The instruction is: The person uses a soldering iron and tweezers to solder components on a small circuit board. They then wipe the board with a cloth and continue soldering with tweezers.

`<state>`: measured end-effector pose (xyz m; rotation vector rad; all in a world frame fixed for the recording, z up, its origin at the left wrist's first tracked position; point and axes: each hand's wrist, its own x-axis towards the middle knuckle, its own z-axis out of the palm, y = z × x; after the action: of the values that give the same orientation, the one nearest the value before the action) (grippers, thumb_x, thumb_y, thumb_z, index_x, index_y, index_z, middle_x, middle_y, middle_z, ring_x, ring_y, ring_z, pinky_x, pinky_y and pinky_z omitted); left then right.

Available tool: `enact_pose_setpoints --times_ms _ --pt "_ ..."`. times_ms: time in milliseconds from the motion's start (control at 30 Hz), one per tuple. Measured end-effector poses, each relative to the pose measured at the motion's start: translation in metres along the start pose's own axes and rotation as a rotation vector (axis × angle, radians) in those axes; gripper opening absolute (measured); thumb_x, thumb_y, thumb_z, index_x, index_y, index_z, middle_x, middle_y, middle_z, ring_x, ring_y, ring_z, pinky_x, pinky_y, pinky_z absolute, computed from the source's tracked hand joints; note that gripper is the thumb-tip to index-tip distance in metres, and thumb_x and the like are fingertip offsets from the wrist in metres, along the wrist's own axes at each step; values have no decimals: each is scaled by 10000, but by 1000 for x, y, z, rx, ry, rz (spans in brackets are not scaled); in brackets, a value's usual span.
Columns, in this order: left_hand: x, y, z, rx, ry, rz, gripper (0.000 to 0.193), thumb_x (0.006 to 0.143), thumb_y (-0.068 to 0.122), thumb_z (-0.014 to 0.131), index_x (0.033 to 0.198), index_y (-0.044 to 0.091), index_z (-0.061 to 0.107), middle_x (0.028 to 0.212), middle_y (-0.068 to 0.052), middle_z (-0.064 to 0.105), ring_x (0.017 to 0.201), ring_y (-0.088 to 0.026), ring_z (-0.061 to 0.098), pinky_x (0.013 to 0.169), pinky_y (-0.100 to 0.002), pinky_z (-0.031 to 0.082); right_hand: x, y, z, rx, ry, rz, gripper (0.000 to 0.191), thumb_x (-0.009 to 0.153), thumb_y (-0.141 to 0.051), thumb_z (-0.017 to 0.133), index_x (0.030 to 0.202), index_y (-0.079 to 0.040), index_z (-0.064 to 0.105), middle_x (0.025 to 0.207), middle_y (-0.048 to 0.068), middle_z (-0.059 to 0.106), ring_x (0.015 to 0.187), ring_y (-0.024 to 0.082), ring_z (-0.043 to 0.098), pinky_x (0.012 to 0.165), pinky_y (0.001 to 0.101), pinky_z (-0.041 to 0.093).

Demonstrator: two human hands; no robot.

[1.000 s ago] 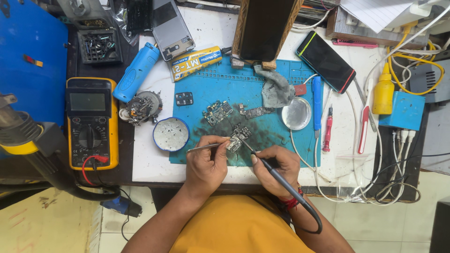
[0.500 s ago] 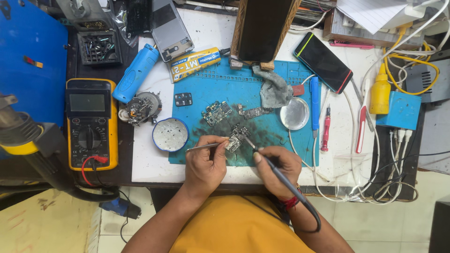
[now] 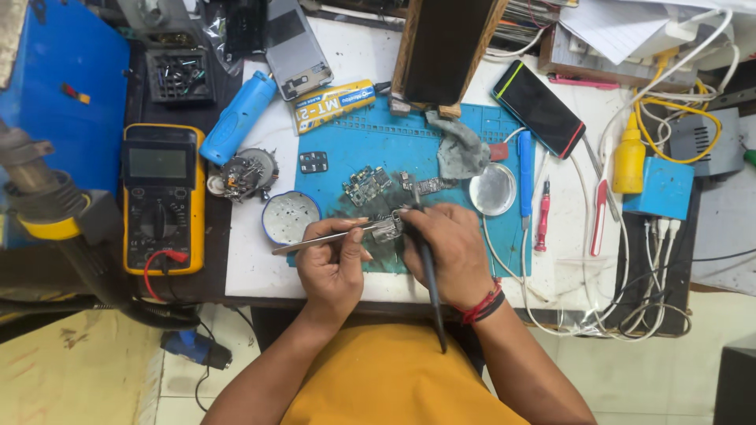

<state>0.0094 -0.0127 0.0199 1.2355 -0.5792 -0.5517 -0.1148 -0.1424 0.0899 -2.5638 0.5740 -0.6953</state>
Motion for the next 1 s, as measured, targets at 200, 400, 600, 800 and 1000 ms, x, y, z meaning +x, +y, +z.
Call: enact_pose_setpoints --times_ms 200,400,600,800,1000 --pt "4 -1 -1 -6 -13 -17 187 1029 56 664 1164 -4 549 1081 -119 749 740 -59 653 660 -204 554 -12 -6 12 -100 68 66 457 800 -159 821 1208 -64 640 954 101 672 904 321 613 809 437 435" --pt "14 12 4 174 -90 -57 160 999 65 682 1119 -12 609 934 -80 741 690 -61 669 593 -202 543 -41 9 19 205 191 197 457 936 -164 715 1318 -11 517 1038 96 644 942 206 632 842 341 497" --pt "21 14 5 296 -120 -48 114 1008 82 672 1072 -5 635 832 -57 735 653 -81 701 564 -223 559 -73 17 29 695 234 446 226 954 -30 653 1176 -3 623 1058 96 670 898 93 618 799 242 510" --pt "20 11 8 400 -146 15 95 1005 75 675 1059 17 623 820 -65 729 651 -108 731 558 -243 569 -70 20 33 562 216 404 121 877 -3 769 963 -11 684 808 43 697 664 63 611 596 212 465" --pt "25 8 7 426 -148 46 93 998 64 672 1060 19 620 838 -75 737 638 -133 739 550 -266 576 -57 16 32 493 216 385 144 838 -23 797 911 -16 674 722 14 689 597 39 609 538 206 451"
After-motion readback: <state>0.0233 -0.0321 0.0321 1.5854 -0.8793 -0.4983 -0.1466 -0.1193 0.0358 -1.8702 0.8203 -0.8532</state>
